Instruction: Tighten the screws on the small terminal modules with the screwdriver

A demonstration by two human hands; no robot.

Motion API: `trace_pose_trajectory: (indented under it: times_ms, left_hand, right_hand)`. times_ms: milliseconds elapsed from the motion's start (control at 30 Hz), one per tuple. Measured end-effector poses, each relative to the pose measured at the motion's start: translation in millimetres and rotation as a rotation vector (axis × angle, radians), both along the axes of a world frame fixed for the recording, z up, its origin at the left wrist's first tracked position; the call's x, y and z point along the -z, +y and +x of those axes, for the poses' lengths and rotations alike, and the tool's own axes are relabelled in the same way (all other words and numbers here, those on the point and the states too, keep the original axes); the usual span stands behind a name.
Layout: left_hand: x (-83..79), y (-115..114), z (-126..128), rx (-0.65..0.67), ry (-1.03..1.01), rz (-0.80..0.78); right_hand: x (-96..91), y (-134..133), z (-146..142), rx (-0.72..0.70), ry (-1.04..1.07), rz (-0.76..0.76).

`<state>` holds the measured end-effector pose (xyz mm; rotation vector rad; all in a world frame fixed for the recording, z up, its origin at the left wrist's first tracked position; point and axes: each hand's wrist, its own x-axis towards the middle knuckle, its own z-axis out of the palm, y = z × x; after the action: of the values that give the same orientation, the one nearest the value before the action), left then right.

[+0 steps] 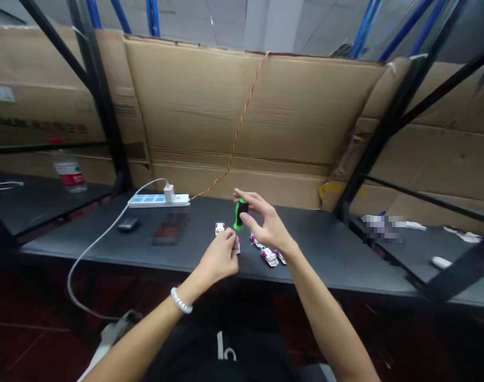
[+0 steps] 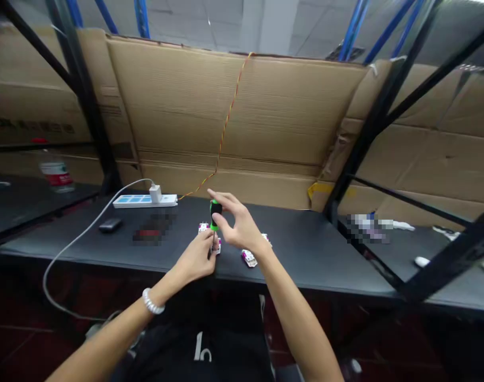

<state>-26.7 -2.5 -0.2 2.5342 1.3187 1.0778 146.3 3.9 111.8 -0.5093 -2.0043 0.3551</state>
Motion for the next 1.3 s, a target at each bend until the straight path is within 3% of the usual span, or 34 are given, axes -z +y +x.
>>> trace_pose_trajectory:
  times_ms: [67,233,400,567,667,967,1067,1167,1300]
  left_hand:
    - [-0.2,-0.5,0.0,-0.004,-0.002,0.005]
    - [-0.1,0.0,-0.1,0.000,-0.004,0.013]
    - [1.0,1.3,-0.7,0.009,-0.009,-0.005]
    - [1.7,1.2,-0.5,0.017,-0.025,0.011]
    - [0.1,-0.1,0.2,0.018,-0.032,0.017]
    - [-17.5,-4.9,-1.5,-0.006,-0.114,-0.072]
    - [-29.9,0.6,9.1,-0.026,-0.024,-0.037]
    - [-41.0,9.2,27.0,-0.048,0.190,-0.086]
    - [-42.5,19.8,44.6,-0.074,0.322,-0.190]
  right_hand:
    - [-0.7,-1.6,-0.2,-0.030,-0.002,-0.026]
    - [-0.3,-0.8,-1.8,0.177,0.023,0.061]
    - [2.1,0.9,0.6,0.020,-0.002,-0.029]
    - [0.0,3.2,0.4,0.226,-0.007,0.032]
    - [-2.5,0.7,3.3,0.255,-0.005,0.053]
    - [-2.6,-30.8,64.0,0.447,0.298,0.040]
    - [1.2,-43.8,82.1,0.495,0.362,0.043]
    - [6.3,-51.2,93.5,0.529,0.387,0.044]
    - [14.9,-51.9,101.6,0.533,0.368,0.036]
